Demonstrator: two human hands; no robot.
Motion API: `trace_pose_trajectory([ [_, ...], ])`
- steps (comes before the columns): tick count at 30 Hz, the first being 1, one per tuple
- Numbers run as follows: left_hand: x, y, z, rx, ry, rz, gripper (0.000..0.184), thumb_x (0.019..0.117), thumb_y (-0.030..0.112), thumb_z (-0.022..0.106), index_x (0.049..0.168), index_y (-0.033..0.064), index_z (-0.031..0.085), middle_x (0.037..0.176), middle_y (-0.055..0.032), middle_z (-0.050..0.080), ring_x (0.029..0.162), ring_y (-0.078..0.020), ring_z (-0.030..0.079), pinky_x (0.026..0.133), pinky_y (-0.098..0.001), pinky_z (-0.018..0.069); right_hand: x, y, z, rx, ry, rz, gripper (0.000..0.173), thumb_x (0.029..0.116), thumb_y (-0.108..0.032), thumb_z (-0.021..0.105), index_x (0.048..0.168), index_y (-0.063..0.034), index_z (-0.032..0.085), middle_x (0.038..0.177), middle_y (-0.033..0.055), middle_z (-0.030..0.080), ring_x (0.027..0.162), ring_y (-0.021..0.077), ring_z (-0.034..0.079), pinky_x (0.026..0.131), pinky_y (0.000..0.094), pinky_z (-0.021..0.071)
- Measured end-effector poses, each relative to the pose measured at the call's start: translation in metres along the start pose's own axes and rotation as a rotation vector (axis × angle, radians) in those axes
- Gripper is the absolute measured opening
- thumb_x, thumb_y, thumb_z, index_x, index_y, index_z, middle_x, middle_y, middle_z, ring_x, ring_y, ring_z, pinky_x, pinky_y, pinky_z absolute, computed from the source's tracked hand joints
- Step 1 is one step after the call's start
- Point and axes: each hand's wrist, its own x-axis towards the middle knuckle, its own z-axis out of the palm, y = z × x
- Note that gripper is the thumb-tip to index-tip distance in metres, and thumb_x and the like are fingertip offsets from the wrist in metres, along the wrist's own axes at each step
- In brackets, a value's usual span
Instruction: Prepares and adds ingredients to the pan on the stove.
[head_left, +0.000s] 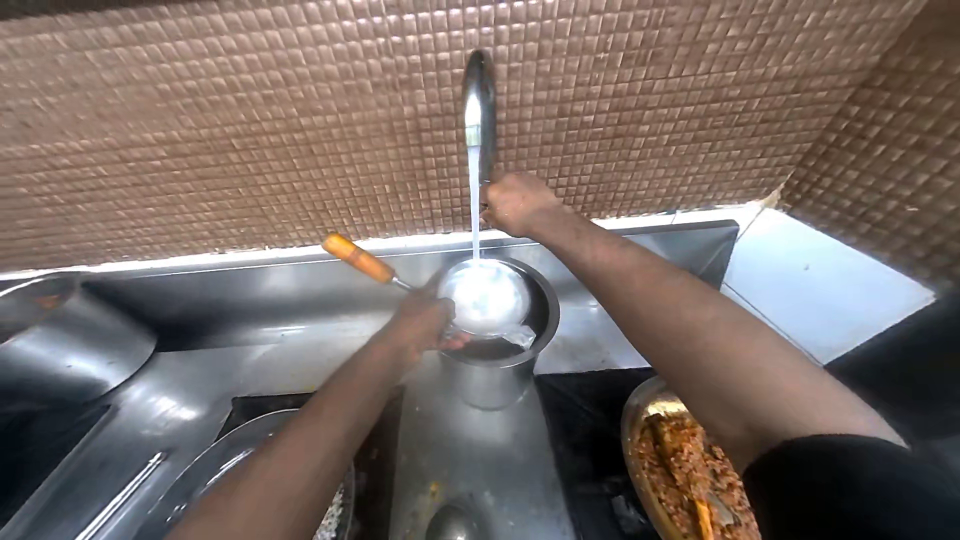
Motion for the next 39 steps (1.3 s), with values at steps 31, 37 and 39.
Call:
trace_pose_trajectory([
  [31,-0.010,0.015,-0.006,-0.043,0.086,0.038,0.025,0.1033,0.001,0.047,0.127,0.0007,0.053,0.090,-0.0186,0.065,0.065,-0.0227,0.070,0.060,-0.0323,0.0617,-0.006,-0.024,-0.007,-0.073,0.060,0.082,0.017,0.0985,-0.017,0.060,0.098,-0.0029,0.069,0.096,0.0205,0.070,0.091,0.0408,0.070,0.070,0.0561,0.0539],
  [37,-0.009,0.015,-0.008,-0.061,0.090,0.043,0.026,0.1023,0.000,0.048,0.127,0.0004,0.053,0.088,-0.0193,0.066,0.064,-0.0229,0.070,0.059,-0.0322,0.0616,-0.008,-0.032,-0.009,-0.091,0.049,0.098,0.015,0.0979,-0.011,0.059,0.097,-0.0005,0.070,0.097,0.0210,0.070,0.092,0.0407,0.069,0.071,0.0554,0.0544],
  [39,-0.009,0.015,-0.008,-0.066,0.093,0.035,0.026,0.1022,0.000,0.048,0.128,0.0005,0.052,0.088,-0.0195,0.066,0.064,-0.0229,0.070,0.059,-0.0320,0.0617,-0.008,-0.033,-0.008,-0.106,0.056,0.096,0.015,0.0978,-0.010,0.059,0.097,-0.0001,0.070,0.096,0.0208,0.070,0.092,0.0401,0.070,0.071,0.0547,0.0547],
])
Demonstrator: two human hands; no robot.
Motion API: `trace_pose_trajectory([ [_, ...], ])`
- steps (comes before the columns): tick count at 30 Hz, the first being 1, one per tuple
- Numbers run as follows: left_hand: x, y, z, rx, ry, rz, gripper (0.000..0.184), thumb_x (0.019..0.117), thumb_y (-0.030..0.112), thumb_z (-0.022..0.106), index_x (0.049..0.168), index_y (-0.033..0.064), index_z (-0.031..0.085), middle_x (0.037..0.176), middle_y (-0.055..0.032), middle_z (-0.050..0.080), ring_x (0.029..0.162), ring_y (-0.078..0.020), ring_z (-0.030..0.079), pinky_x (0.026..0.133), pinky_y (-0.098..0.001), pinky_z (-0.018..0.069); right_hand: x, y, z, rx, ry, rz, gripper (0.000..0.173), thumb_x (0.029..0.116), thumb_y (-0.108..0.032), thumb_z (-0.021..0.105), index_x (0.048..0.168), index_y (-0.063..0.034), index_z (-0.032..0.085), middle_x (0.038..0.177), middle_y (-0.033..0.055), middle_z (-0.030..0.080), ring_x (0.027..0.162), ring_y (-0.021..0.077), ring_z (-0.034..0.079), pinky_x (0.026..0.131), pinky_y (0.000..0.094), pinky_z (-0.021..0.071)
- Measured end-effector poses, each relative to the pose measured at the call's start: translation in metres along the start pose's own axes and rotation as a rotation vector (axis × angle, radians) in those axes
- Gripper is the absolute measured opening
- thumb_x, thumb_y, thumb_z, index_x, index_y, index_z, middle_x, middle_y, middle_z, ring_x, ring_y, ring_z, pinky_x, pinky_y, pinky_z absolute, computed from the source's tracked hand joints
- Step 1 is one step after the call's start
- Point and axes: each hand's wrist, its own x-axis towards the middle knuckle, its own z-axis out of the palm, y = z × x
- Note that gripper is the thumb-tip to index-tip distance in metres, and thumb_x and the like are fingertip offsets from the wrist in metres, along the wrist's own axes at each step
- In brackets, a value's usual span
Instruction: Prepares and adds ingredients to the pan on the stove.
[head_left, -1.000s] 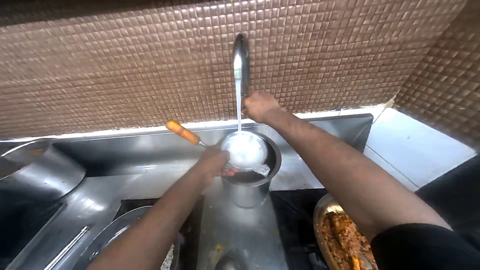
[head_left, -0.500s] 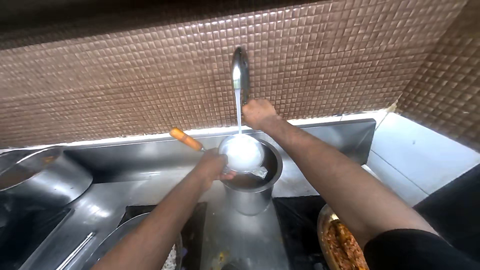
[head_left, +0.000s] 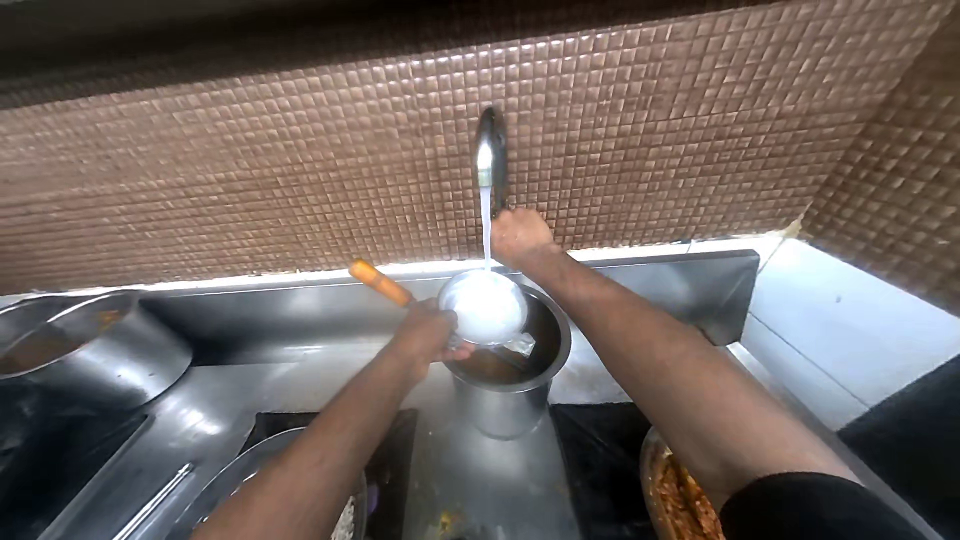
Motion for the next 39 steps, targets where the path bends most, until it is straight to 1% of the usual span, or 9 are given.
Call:
trace_pose_trajectory([
  [10,-0.012,-0.006,-0.011,-0.069,0.009,-0.003,0.025,0.1024,0.001,0.049,0.127,0.0003,0.052,0.093,-0.0199,0.064,0.068,-0.0252,0.070,0.061,-0.0355,0.0622,0.007,0.004,0.005,0.457,0.032,0.456,0.031,0.0986,-0.030,0.060,0.095,-0.0006,0.069,0.102,0.0223,0.070,0.100,0.0404,0.070,0.077,0.0589,0.0552],
  [15,-0.045,-0.010,-0.042,-0.088,0.031,0.012,0.027,0.1042,0.003,0.047,0.131,0.0015,0.051,0.093,-0.0189,0.065,0.069,-0.0237,0.070,0.062,-0.0338,0.0618,-0.007,0.008,-0.002,0.485,-0.019,0.476,0.044,0.0985,-0.047,0.061,0.120,-0.0084,0.068,0.117,0.0239,0.068,0.106,0.0445,0.067,0.080,0.0667,0.0522],
  [17,-0.064,-0.013,-0.061,-0.068,0.052,0.026,0.027,0.1036,0.002,0.048,0.130,0.0010,0.053,0.093,-0.0182,0.065,0.068,-0.0231,0.070,0.061,-0.0335,0.0617,-0.025,0.000,-0.012,0.526,0.125,0.337,0.035,0.0974,-0.035,0.064,0.125,-0.0136,0.068,0.125,0.0221,0.065,0.110,0.0435,0.065,0.084,0.0664,0.0522],
  [20,-0.092,-0.028,-0.099,-0.020,0.070,0.029,0.028,0.1044,0.004,0.047,0.132,0.0026,0.053,0.094,-0.0162,0.064,0.068,-0.0212,0.069,0.061,-0.0325,0.0611,-0.061,-0.043,-0.033,0.562,0.196,-0.249,0.018,0.0902,-0.014,0.067,0.102,-0.0204,0.079,0.124,0.0133,0.066,0.119,0.0393,0.057,0.095,0.0626,0.0467],
  [23,-0.128,-0.051,-0.139,0.011,0.104,0.012,0.027,0.1022,0.003,0.048,0.128,0.0013,0.053,0.091,-0.0160,0.065,0.067,-0.0206,0.068,0.059,-0.0323,0.0603,-0.094,-0.118,-0.063,0.477,-0.149,-0.590,0.027,0.0987,-0.027,0.062,0.119,-0.0398,0.076,0.168,0.0038,0.028,0.149,0.0416,0.025,0.109,0.0680,0.0279],
  [26,-0.173,-0.078,-0.177,0.030,0.136,-0.011,0.024,0.1022,0.002,0.048,0.125,0.0011,0.055,0.090,-0.0149,0.064,0.066,-0.0201,0.068,0.058,-0.0322,0.0602,-0.108,-0.195,-0.066,0.337,-0.252,-0.730,0.033,0.1020,-0.039,0.054,0.131,-0.0437,0.069,0.174,0.0010,0.008,0.156,0.0438,0.005,0.116,0.0730,0.0109],
  [28,-0.202,-0.100,-0.204,0.032,0.183,-0.026,0.021,0.1025,0.003,0.047,0.123,0.0009,0.055,0.088,-0.0135,0.062,0.066,-0.0201,0.068,0.059,-0.0329,0.0608,-0.116,-0.239,-0.067,0.274,-0.246,-0.814,0.035,0.1035,-0.042,0.047,0.124,-0.0357,0.075,0.174,0.0018,0.007,0.157,0.0449,0.001,0.116,0.0750,0.0046],
  [32,-0.256,-0.147,-0.264,-0.021,0.281,-0.059,0.023,0.1014,0.002,0.048,0.123,0.0005,0.056,0.086,-0.0137,0.063,0.065,-0.0201,0.067,0.058,-0.0329,0.0601,-0.149,-0.312,-0.076,0.290,-0.362,-1.005,0.041,0.1039,-0.042,0.043,0.113,-0.0251,0.079,0.174,-0.0029,0.010,0.158,0.0397,-0.003,0.118,0.0734,-0.0018],
  [39,-0.330,-0.214,-0.370,-0.094,0.408,-0.113,0.024,0.1026,0.002,0.048,0.125,0.0017,0.055,0.088,-0.0136,0.063,0.064,-0.0197,0.067,0.057,-0.0322,0.0594,-0.182,-0.476,-0.079,0.393,-0.345,-1.114,0.046,0.1080,-0.045,0.035,0.132,-0.0303,0.071,0.175,-0.0008,0.001,0.158,0.0396,-0.010,0.116,0.0761,-0.0061],
])
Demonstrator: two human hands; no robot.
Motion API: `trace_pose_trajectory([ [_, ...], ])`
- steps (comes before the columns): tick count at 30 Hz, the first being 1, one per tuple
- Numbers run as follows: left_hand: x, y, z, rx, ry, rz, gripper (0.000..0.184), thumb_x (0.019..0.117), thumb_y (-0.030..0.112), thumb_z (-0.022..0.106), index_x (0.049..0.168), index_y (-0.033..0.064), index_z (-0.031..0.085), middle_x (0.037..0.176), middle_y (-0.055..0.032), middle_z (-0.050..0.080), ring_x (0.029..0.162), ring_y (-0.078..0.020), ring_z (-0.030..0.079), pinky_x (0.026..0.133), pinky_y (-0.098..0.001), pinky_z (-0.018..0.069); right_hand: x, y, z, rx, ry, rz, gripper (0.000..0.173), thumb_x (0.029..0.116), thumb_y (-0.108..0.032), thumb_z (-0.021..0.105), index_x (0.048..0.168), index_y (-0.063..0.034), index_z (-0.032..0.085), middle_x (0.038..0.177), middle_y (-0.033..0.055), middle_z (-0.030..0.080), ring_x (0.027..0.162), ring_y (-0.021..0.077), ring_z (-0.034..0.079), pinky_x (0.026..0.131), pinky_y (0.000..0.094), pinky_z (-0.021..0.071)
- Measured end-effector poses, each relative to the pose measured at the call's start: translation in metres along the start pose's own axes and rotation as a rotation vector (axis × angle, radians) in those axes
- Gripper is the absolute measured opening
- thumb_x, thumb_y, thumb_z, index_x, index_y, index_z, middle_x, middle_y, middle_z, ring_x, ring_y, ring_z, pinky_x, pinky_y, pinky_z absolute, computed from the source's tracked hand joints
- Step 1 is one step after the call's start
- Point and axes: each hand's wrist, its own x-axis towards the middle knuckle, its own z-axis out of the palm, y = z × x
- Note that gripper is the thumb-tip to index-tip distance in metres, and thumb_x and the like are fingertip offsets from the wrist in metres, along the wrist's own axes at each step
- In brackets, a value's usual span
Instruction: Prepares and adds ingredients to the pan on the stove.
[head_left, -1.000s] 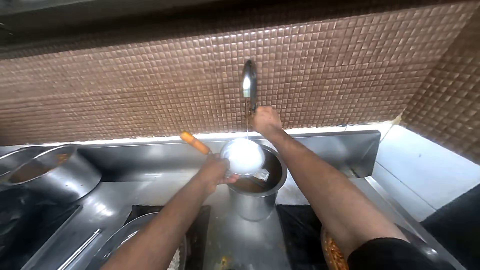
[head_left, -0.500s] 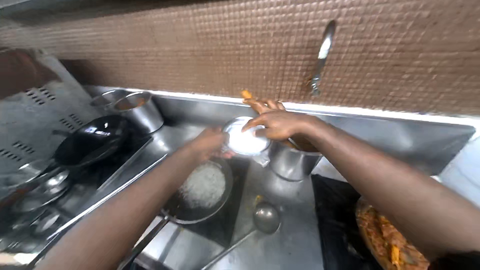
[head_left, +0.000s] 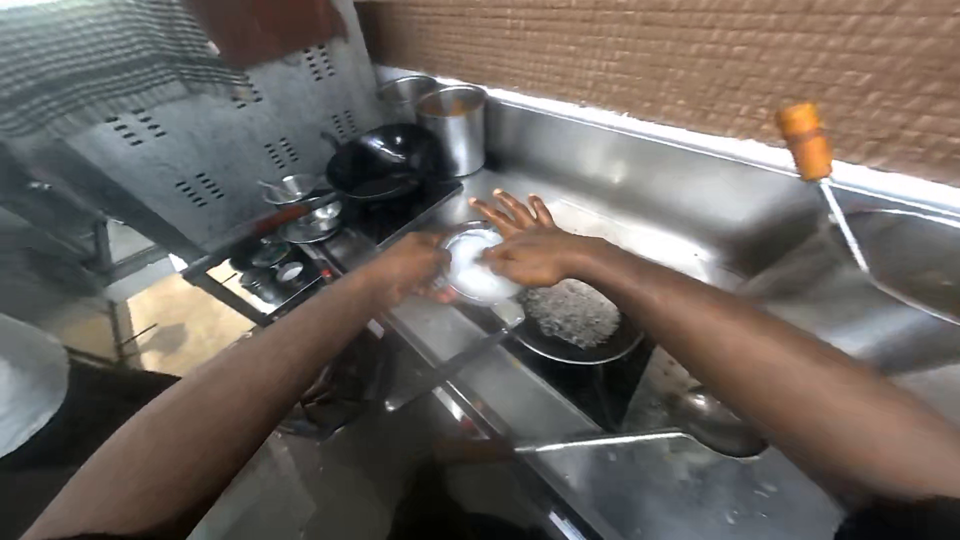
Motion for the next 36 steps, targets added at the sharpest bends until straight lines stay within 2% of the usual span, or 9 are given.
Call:
trace_pose_trajectory([
  [4,0.012,-0.028,-0.069,-0.020,0.030,-0.024,0.024,0.1035,0.003,0.048,0.127,0.0009,0.054,0.087,-0.0138,0.062,0.063,-0.0199,0.066,0.055,-0.0321,0.0586,0.045,-0.036,0.010,0.005,-0.035,0.050,0.044,0.1057,-0.044,0.040,0.116,-0.0221,0.078,0.174,-0.0050,0.010,0.159,0.0374,-0.006,0.117,0.0741,-0.0078],
  [8,0.044,-0.061,-0.123,-0.018,-0.016,-0.040,0.021,0.1051,0.005,0.048,0.125,0.0001,0.054,0.091,-0.0143,0.062,0.067,-0.0211,0.067,0.059,-0.0345,0.0598,0.116,-0.068,0.035,0.071,-0.068,0.041,0.044,0.1074,-0.046,0.038,0.130,-0.0296,0.072,0.174,-0.0028,0.005,0.158,0.0398,-0.008,0.116,0.0755,-0.0054],
  [12,0.079,-0.095,-0.165,-0.078,-0.038,-0.032,0.028,0.1053,0.005,0.047,0.132,0.0012,0.054,0.094,-0.0167,0.063,0.069,-0.0226,0.067,0.060,-0.0359,0.0602,0.158,-0.078,0.054,0.039,-0.071,0.170,0.041,0.1047,-0.042,0.043,0.115,-0.0222,0.078,0.173,-0.0002,0.015,0.158,0.0408,-0.003,0.116,0.0758,-0.0062],
  [14,0.098,-0.110,-0.178,-0.092,-0.057,-0.053,0.029,0.1047,0.006,0.048,0.133,0.0016,0.055,0.095,-0.0176,0.065,0.068,-0.0226,0.068,0.060,-0.0351,0.0604,0.178,-0.088,0.064,0.117,-0.162,0.187,0.041,0.1063,-0.045,0.042,0.121,-0.0259,0.075,0.173,-0.0030,0.013,0.158,0.0394,-0.003,0.118,0.0738,-0.0058],
  [16,0.114,-0.125,-0.185,-0.090,-0.074,-0.071,0.028,0.1046,0.006,0.050,0.132,0.0015,0.055,0.096,-0.0180,0.066,0.069,-0.0226,0.069,0.061,-0.0351,0.0606,0.205,-0.090,0.084,0.111,-0.164,0.213,0.042,0.1063,-0.049,0.040,0.131,-0.0331,0.070,0.174,-0.0046,0.008,0.159,0.0389,-0.003,0.118,0.0741,-0.0035],
  [21,0.145,-0.156,-0.194,-0.130,-0.106,-0.078,0.031,0.1034,0.005,0.049,0.134,0.0017,0.054,0.099,-0.0202,0.067,0.070,-0.0244,0.070,0.060,-0.0359,0.0608,0.219,-0.096,0.104,0.002,-0.221,0.336,0.039,0.1030,-0.045,0.048,0.122,-0.0242,0.075,0.173,0.0016,0.013,0.158,0.0422,-0.004,0.115,0.0776,-0.0033],
  [25,0.158,-0.173,-0.186,-0.127,-0.128,-0.107,0.032,0.1034,0.005,0.049,0.135,0.0021,0.054,0.104,-0.0206,0.066,0.074,-0.0250,0.070,0.064,-0.0375,0.0612,0.232,-0.092,0.125,0.077,-0.254,0.382,0.041,0.1052,-0.044,0.045,0.137,-0.0311,0.067,0.174,0.0004,0.005,0.158,0.0420,-0.004,0.116,0.0782,-0.0014],
  [32,0.179,-0.190,-0.178,-0.152,-0.140,-0.114,0.038,0.1027,0.007,0.051,0.141,0.0040,0.053,0.112,-0.0235,0.065,0.081,-0.0292,0.070,0.069,-0.0436,0.0620,0.240,-0.086,0.144,0.185,-0.295,0.407,0.038,0.1028,-0.036,0.053,0.138,-0.0357,0.066,0.174,-0.0007,0.006,0.157,0.0438,-0.002,0.116,0.0784,0.0019],
  [36,0.178,-0.192,-0.179,-0.187,-0.140,-0.124,0.034,0.1023,0.006,0.052,0.136,0.0022,0.055,0.108,-0.0219,0.067,0.077,-0.0262,0.071,0.068,-0.0401,0.0624,0.242,-0.081,0.143,0.058,-0.272,0.520,0.036,0.0998,-0.037,0.056,0.131,-0.0275,0.072,0.175,0.0025,0.002,0.157,0.0451,-0.006,0.114,0.0806,-0.0005],
])
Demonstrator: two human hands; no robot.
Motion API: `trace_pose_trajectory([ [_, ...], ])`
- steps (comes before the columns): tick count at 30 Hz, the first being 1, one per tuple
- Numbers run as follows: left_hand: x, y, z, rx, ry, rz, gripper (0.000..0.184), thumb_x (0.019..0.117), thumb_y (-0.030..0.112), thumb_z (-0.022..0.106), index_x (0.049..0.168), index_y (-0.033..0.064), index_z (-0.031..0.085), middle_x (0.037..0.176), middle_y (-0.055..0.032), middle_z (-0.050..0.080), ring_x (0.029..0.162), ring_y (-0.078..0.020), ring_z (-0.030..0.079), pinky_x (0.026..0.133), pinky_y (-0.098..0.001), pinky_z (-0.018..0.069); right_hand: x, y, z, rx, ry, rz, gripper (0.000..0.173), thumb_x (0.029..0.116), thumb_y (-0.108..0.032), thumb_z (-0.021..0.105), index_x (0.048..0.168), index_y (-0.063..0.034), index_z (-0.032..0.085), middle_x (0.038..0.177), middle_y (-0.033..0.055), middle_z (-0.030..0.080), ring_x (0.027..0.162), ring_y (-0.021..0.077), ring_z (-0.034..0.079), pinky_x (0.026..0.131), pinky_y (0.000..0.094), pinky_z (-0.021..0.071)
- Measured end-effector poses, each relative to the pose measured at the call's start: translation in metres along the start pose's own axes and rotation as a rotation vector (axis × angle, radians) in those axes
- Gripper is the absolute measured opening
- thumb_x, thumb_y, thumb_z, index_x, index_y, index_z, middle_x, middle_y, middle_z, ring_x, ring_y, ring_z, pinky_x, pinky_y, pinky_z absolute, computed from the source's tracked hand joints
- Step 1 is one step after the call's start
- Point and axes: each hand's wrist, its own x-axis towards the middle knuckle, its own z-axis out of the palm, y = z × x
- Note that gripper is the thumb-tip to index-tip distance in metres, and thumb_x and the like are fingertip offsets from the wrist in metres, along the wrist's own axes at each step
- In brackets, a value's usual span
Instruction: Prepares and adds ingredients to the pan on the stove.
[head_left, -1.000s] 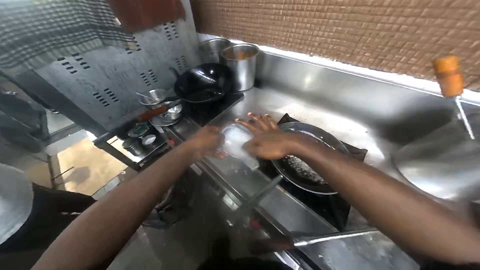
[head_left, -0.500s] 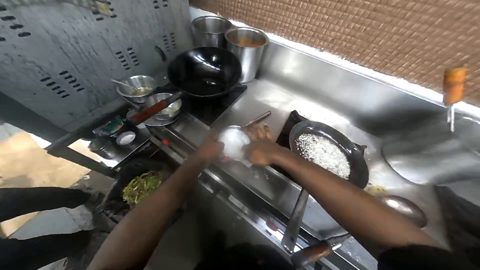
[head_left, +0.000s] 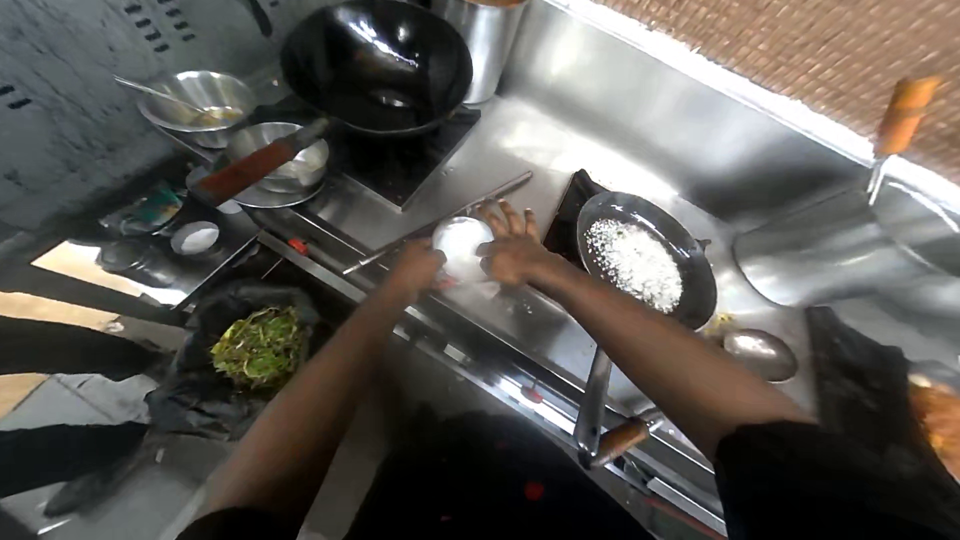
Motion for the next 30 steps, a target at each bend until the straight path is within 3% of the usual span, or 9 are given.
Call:
trace_pose_trajectory([
  [3,-0.004,0.000,-0.001,-0.013,-0.016,-0.003,0.034,0.1059,0.010,0.050,0.139,0.0043,0.054,0.109,-0.0210,0.066,0.076,-0.0245,0.071,0.067,-0.0382,0.0620,-0.002,0.000,-0.003,0.047,-0.056,-0.053,0.033,0.1007,-0.030,0.057,0.131,-0.0288,0.072,0.175,0.0013,0.002,0.157,0.0457,-0.004,0.114,0.0791,0.0060],
  [7,-0.007,-0.003,-0.004,0.002,-0.050,0.045,0.032,0.1092,0.015,0.048,0.140,0.0059,0.052,0.115,-0.0199,0.065,0.077,-0.0244,0.071,0.066,-0.0381,0.0620,0.020,0.006,-0.011,0.183,0.154,-0.125,0.036,0.0941,-0.015,0.059,0.118,-0.0352,0.076,0.172,0.0076,0.014,0.156,0.0457,0.006,0.112,0.0773,0.0153],
  [10,-0.006,-0.002,-0.004,0.050,-0.025,0.115,0.040,0.1056,0.006,0.047,0.145,0.0087,0.050,0.122,-0.0204,0.064,0.077,-0.0250,0.072,0.063,-0.0390,0.0627,0.038,0.013,-0.023,-0.100,0.180,-0.318,0.057,0.0854,0.000,0.065,0.126,-0.0407,0.073,0.172,0.0031,0.017,0.155,0.0439,0.012,0.114,0.0716,0.0207],
  [13,0.000,-0.006,0.002,0.148,0.068,0.159,0.037,0.1043,0.006,0.048,0.141,0.0062,0.052,0.111,-0.0214,0.069,0.065,-0.0242,0.073,0.057,-0.0393,0.0638,0.050,0.025,-0.041,-0.521,0.078,-0.427,0.074,0.0843,-0.002,0.074,0.140,-0.0486,0.060,0.173,0.0068,0.011,0.155,0.0480,0.010,0.115,0.0768,0.0156],
  [17,0.002,-0.009,0.010,0.106,0.146,0.154,0.031,0.1025,0.006,0.050,0.133,0.0050,0.057,0.097,-0.0202,0.072,0.059,-0.0238,0.072,0.053,-0.0388,0.0636,0.036,0.059,-0.038,-0.575,0.006,-0.431,0.074,0.0848,-0.005,0.074,0.141,-0.0509,0.058,0.173,0.0085,0.011,0.155,0.0494,0.009,0.116,0.0768,0.0154],
  [22,0.001,-0.005,0.018,0.042,0.180,0.103,0.029,0.1015,0.004,0.050,0.129,0.0044,0.059,0.098,-0.0215,0.071,0.061,-0.0251,0.073,0.054,-0.0400,0.0639,-0.010,0.043,-0.005,-0.244,-0.011,-0.269,0.055,0.0824,-0.011,0.075,0.130,-0.0390,0.071,0.174,0.0054,0.007,0.157,0.0464,0.000,0.117,0.0757,0.0076],
  [26,-0.002,-0.001,0.020,0.020,0.205,0.075,0.031,0.0997,0.002,0.051,0.129,0.0046,0.059,0.102,-0.0226,0.070,0.064,-0.0265,0.073,0.055,-0.0415,0.0639,-0.027,0.002,0.002,0.200,-0.127,-0.081,0.036,0.0980,-0.016,0.059,0.129,-0.0260,0.073,0.174,0.0044,0.001,0.157,0.0453,-0.004,0.117,0.0753,0.0034],
  [28,-0.005,0.001,0.015,-0.019,0.171,0.060,0.031,0.1005,0.002,0.049,0.130,0.0053,0.061,0.102,-0.0228,0.070,0.066,-0.0276,0.073,0.056,-0.0424,0.0637,-0.017,-0.005,0.003,0.433,-0.130,-0.025,0.035,0.1035,-0.027,0.055,0.135,-0.0181,0.069,0.173,0.0110,0.007,0.157,0.0458,0.003,0.118,0.0723,0.0131],
  [30,-0.005,0.000,0.008,-0.067,0.106,0.048,0.031,0.1045,0.007,0.047,0.132,0.0060,0.060,0.105,-0.0231,0.070,0.070,-0.0291,0.073,0.059,-0.0432,0.0631,-0.004,-0.006,0.000,0.728,-0.002,0.087,0.053,0.0995,-0.028,0.060,0.149,-0.0097,0.051,0.168,0.0192,0.023,0.153,0.0436,0.021,0.116,0.0656,0.0293],
])
